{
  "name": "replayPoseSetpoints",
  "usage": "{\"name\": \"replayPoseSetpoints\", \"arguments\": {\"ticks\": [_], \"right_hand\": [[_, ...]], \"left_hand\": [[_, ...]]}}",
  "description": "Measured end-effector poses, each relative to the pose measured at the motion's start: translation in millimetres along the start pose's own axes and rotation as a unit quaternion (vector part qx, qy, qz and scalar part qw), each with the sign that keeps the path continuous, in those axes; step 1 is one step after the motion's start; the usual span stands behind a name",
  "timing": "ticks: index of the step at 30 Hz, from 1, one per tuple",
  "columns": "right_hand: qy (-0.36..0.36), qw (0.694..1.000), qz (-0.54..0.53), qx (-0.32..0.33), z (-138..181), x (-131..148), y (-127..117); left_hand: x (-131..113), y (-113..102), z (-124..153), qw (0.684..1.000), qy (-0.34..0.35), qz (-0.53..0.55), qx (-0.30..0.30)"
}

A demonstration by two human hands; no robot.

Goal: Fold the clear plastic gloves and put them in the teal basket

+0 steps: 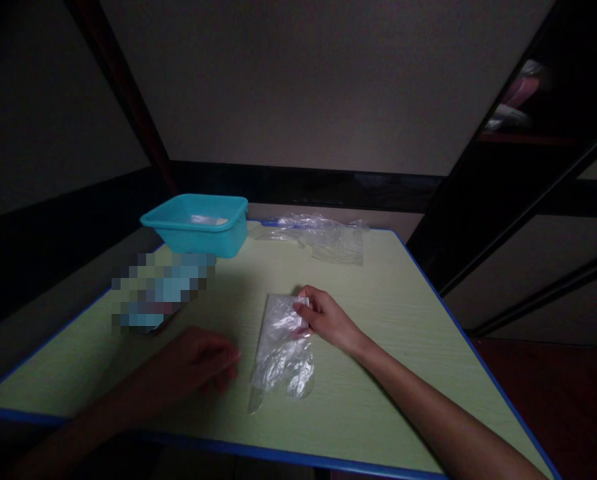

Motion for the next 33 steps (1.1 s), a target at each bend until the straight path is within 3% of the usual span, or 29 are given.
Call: {"name": "replayPoseSetpoints", "arguments": {"ticks": [2,4,9,22,33], "right_hand": [[0.005,1.000,-0.011,0.006,-0.4,0.9,0.8],[0.003,1.000,-0.012,0.014,-0.8,1.9,2.2],[0.002,1.000,-0.013,0.006,-1.8,1.9,3.5],[-0.028,0.998,0.029,-0.046,-0.9,6.5,-1.4],[-0.006,0.999,0.018,-0.040,0.1,8.0,-0.3]], "left_hand": [[-9.6,-9.3,-23.8,0.995,0.050,0.045,-0.080],[-14.0,-9.4,-46.6,0.986,0.062,0.102,-0.119],[-13.9,3.7,-78.1,0.978,0.016,0.158,-0.139],[-14.6,5.1,-74.9,0.971,0.010,0.186,-0.149],[-12.2,4.5,-75.7,0.963,0.000,0.216,-0.162]]}}
Point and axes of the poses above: each hand's wrist, its own z-axis away from the middle knuckle, its own y-axis out of the palm, x = y × z, the point moved 6 cm from there along -z, towards the middle knuckle, and after that the axes turned 13 degrees about -x, right-handed, at the moved point
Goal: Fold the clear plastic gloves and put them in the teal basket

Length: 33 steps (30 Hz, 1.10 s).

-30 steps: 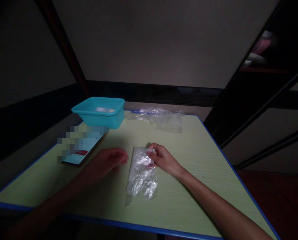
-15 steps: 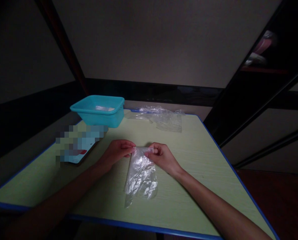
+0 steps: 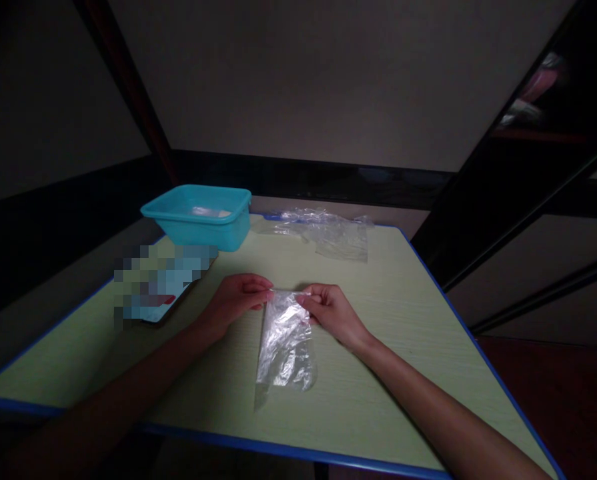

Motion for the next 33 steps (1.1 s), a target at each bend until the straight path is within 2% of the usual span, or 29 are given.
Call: {"name": "replayPoseSetpoints", "arguments": {"ticks": [9,15,18,22,26,33], "right_hand": [[0.018,1.000,-0.014,-0.021,-2.3,-3.7,-3.3],[-0.002,0.999,-0.013,-0.041,-4.2,-2.8,-7.5],[-0.009,0.998,-0.015,-0.052,-4.1,-0.2,-9.3],[-0.012,0.998,-0.028,-0.060,-3.0,3.9,-9.4],[-0.007,0.997,-0.043,-0.066,-2.9,3.4,-9.9],[0.039,0.996,-0.052,-0.053,-3.3,0.2,-6.2]], "left_hand": [[-1.1,3.6,5.5,0.999,-0.020,0.035,0.032],[-0.7,14.0,13.1,0.987,-0.004,-0.042,0.153],[-0.6,14.8,14.5,0.982,0.016,-0.067,0.177],[1.9,14.3,14.3,0.982,0.011,-0.075,0.172],[4.2,13.0,11.9,0.988,0.012,-0.070,0.137],[3.2,10.9,10.8,0.995,0.007,-0.041,0.087]]}}
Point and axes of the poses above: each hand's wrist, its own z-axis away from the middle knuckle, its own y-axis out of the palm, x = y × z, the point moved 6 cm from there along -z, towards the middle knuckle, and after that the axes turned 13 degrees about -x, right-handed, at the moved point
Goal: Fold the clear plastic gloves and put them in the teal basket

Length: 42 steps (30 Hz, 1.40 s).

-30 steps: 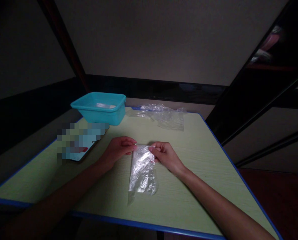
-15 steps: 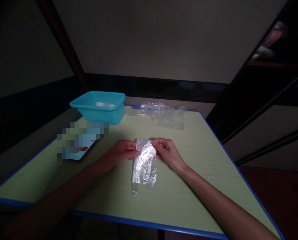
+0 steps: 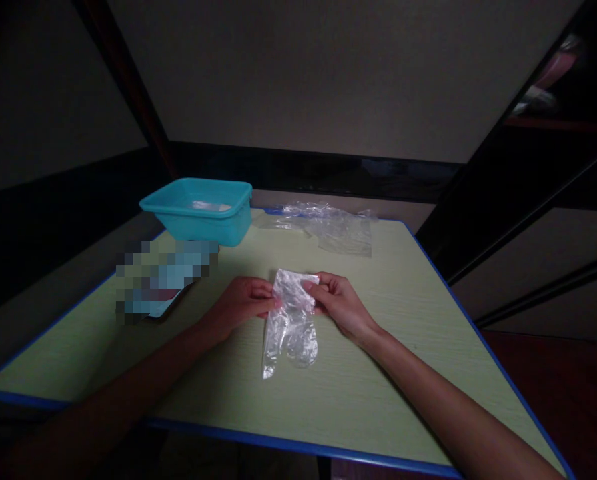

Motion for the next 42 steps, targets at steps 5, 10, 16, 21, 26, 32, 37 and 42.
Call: {"name": "replayPoseSetpoints", "arguments": {"ticks": [5,10,16,21,26,32,37,42], "right_hand": [[0.040,0.998,-0.024,0.047,0.8,-4.0,2.8],[0.031,0.995,-0.015,0.092,2.3,-5.5,4.9],[0.032,0.998,-0.018,0.051,1.4,-5.5,3.7],[0.030,0.999,-0.032,0.021,-0.1,-6.0,2.1],[0.013,0.999,-0.041,0.005,-1.2,-5.5,0.6],[-0.012,0.999,-0.043,-0.006,-0.7,-2.5,-0.8],[-0.041,0.998,-0.048,0.000,-0.3,0.1,-1.7],[-0.085,0.995,-0.051,0.013,-1.0,3.9,-3.5]], "left_hand": [[-1.9,-4.0,1.2,0.999,-0.017,0.018,-0.033],[-4.5,-6.8,3.0,0.997,-0.030,0.044,-0.055],[-6.3,-4.4,4.4,0.997,-0.054,0.049,-0.032],[-5.6,-3.9,6.1,0.997,-0.067,0.044,-0.008],[-1.8,-6.6,4.5,0.993,-0.079,0.065,-0.050],[-2.1,-7.3,5.2,0.992,-0.069,0.080,-0.072],[-2.4,-8.0,5.0,0.994,-0.042,0.091,-0.053],[0.4,-7.7,3.3,0.993,-0.038,0.100,-0.041]]}}
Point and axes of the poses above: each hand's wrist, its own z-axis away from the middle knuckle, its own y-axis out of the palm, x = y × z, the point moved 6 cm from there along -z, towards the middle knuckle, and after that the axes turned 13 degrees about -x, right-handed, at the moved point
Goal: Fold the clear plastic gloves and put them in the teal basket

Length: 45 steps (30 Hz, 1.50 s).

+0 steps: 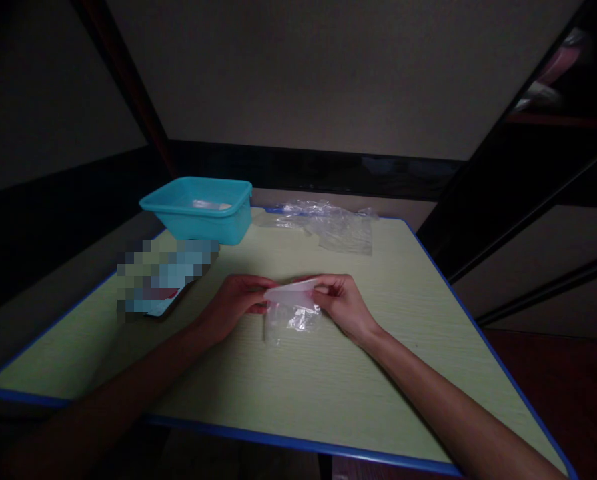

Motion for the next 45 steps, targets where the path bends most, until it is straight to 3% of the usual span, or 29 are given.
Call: {"name": "replayPoseSetpoints", "arguments": {"ticks": [6,10,13,19,22,28,39,45], "right_hand": [[-0.076,0.996,0.021,0.033,0.1,3.9,-0.4],[-0.073,0.996,0.020,0.046,2.4,3.0,1.3],[-0.037,0.999,-0.006,0.040,4.3,3.1,3.5],[0.118,0.988,-0.099,-0.008,6.9,-3.2,7.0],[0.144,0.986,-0.087,-0.023,8.6,-4.1,7.9],[0.146,0.988,-0.038,0.012,13.0,-5.1,12.2],[0.109,0.992,-0.065,-0.023,7.9,-1.5,4.8],[0.084,0.994,-0.065,-0.032,7.1,0.1,4.0]], "left_hand": [[-3.1,1.3,2.2,1.000,0.010,0.018,-0.009],[-6.5,1.5,3.4,0.999,0.026,0.030,-0.014],[-7.7,1.6,3.1,0.998,0.044,0.033,-0.014],[-10.4,1.4,3.0,0.995,0.087,0.046,-0.014],[-13.1,1.9,3.8,0.993,0.109,0.053,-0.007],[-18.3,4.1,6.1,0.989,0.142,0.048,0.009],[-3.6,3.0,1.4,0.994,-0.003,0.105,0.017],[-0.5,10.5,6.3,0.998,-0.017,0.036,0.047]]}}
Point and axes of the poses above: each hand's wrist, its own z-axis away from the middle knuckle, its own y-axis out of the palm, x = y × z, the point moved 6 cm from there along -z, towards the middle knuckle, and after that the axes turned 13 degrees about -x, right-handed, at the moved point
